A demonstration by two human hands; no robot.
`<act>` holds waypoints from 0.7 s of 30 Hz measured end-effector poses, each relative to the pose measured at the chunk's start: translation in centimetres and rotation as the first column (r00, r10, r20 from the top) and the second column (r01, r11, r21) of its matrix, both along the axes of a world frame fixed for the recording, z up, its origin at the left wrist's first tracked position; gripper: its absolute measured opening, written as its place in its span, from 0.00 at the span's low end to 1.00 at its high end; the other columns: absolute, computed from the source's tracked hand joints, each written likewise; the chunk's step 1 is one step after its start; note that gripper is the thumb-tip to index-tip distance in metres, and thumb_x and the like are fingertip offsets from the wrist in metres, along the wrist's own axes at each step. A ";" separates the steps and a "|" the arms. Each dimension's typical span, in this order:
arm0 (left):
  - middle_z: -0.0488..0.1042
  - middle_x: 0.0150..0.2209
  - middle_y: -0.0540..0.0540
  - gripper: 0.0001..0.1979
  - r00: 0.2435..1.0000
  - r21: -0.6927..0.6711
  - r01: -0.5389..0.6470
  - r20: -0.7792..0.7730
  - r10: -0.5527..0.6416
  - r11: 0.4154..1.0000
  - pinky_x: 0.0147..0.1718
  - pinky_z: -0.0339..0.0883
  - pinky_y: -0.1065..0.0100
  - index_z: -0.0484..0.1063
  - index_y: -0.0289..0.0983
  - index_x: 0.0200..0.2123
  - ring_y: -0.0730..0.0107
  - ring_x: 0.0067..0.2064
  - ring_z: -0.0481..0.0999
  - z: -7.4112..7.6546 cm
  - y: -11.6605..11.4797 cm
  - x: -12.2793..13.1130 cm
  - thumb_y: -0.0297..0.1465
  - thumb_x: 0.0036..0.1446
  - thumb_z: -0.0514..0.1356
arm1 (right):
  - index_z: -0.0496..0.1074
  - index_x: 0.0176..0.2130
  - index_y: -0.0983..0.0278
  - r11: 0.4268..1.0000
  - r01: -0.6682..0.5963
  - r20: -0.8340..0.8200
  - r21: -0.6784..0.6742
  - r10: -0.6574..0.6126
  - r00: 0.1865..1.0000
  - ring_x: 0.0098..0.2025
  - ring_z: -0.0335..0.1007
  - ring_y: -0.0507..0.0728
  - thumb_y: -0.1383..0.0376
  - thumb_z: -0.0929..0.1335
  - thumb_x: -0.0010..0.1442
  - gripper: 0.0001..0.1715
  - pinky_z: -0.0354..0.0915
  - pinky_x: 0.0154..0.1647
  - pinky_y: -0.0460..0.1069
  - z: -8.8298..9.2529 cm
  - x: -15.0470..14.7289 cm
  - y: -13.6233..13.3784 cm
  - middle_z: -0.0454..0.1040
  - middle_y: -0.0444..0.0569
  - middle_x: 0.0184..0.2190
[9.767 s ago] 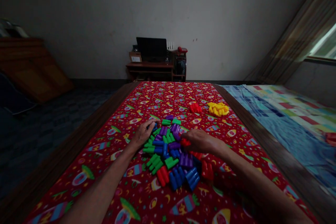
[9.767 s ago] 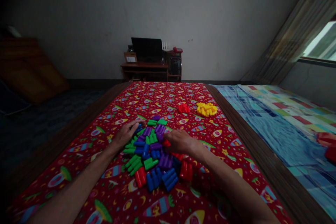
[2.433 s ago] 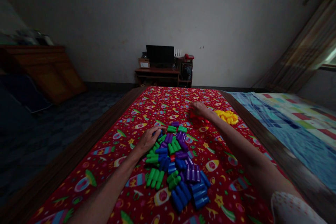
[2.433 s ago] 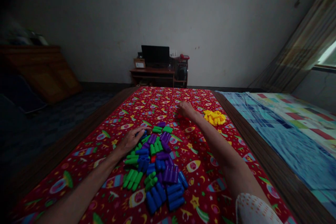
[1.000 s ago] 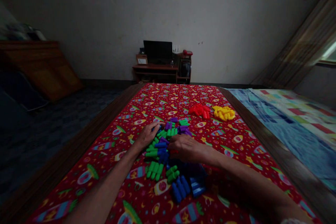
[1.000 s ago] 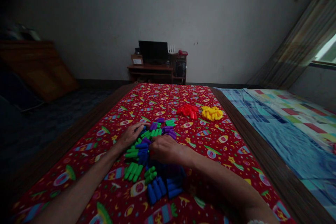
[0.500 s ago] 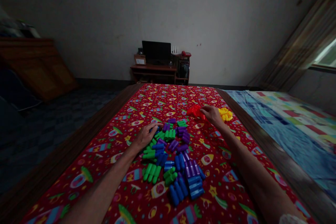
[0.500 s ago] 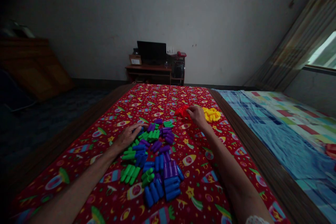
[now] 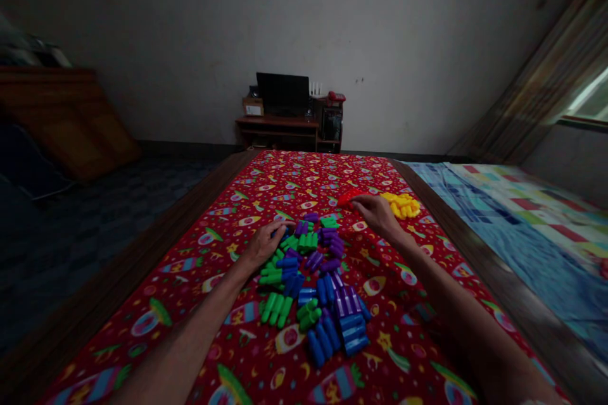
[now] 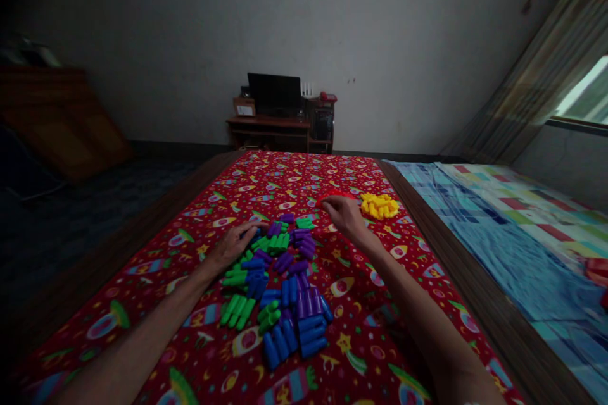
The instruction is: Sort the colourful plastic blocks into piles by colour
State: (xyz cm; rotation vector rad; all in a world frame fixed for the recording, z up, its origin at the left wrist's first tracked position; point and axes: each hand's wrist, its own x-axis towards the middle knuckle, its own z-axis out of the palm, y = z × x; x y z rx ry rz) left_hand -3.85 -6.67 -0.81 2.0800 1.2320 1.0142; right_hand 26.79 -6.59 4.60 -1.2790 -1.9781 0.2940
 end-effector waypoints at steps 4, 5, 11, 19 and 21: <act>0.80 0.43 0.42 0.24 1.000 0.003 0.010 0.008 -0.010 1.000 0.50 0.69 0.61 0.77 0.35 0.43 0.58 0.47 0.77 0.1 0.0 0.1 0.44 0.60 0.49 | 0.70 0.56 0.64 0.967 -0.226 0.122 -0.120 0.240 0.963 0.52 0.70 0.63 0.55 0.63 0.63 0.26 0.67 0.51 0.56 -3.0 -3.2 -5.2 0.72 0.58 0.53; 0.80 0.43 0.42 0.24 1.000 0.007 0.011 0.020 -0.012 1.000 0.50 0.69 0.61 0.76 0.35 0.45 0.58 0.47 0.77 0.1 -0.1 0.2 0.44 0.60 0.49 | 0.65 0.60 0.64 0.971 -0.206 0.139 -0.121 0.222 0.965 0.60 0.63 0.65 0.54 0.63 0.63 0.30 0.63 0.57 0.58 -4.1 -3.9 -6.1 0.65 0.60 0.59; 0.72 0.55 0.37 0.30 0.997 0.038 0.066 0.049 -0.067 0.997 0.54 0.66 0.57 0.65 0.33 0.58 0.57 0.55 0.72 0.2 -0.4 0.8 0.45 0.61 0.48 | 0.55 0.66 0.64 0.961 -0.210 0.068 -0.182 0.225 0.972 0.69 0.44 0.65 0.56 0.62 0.64 0.34 0.51 0.65 0.61 -6.4 -6.0 -7.1 0.48 0.60 0.68; 0.77 0.49 0.40 0.23 0.985 0.086 0.155 -0.091 -0.147 0.984 0.55 0.65 0.57 0.76 0.36 0.45 0.56 0.52 0.75 0.8 -0.6 1.2 0.43 0.56 0.52 | 0.65 0.60 0.62 0.946 -0.229 -0.016 -0.229 0.232 0.973 0.48 0.72 0.60 0.61 0.68 0.56 0.33 0.67 0.48 0.53 -3.0 -5.2 -4.8 0.74 0.53 0.50; 0.78 0.47 0.41 0.21 0.988 0.084 0.138 -0.082 -0.131 0.987 0.54 0.66 0.58 0.77 0.37 0.43 0.57 0.50 0.76 0.8 -0.6 1.2 0.43 0.56 0.52 | 0.66 0.59 0.62 0.939 -0.223 0.048 -0.260 0.244 0.969 0.44 0.73 0.58 0.64 0.70 0.53 0.34 0.67 0.43 0.51 -2.8 -5.7 -4.5 0.76 0.52 0.47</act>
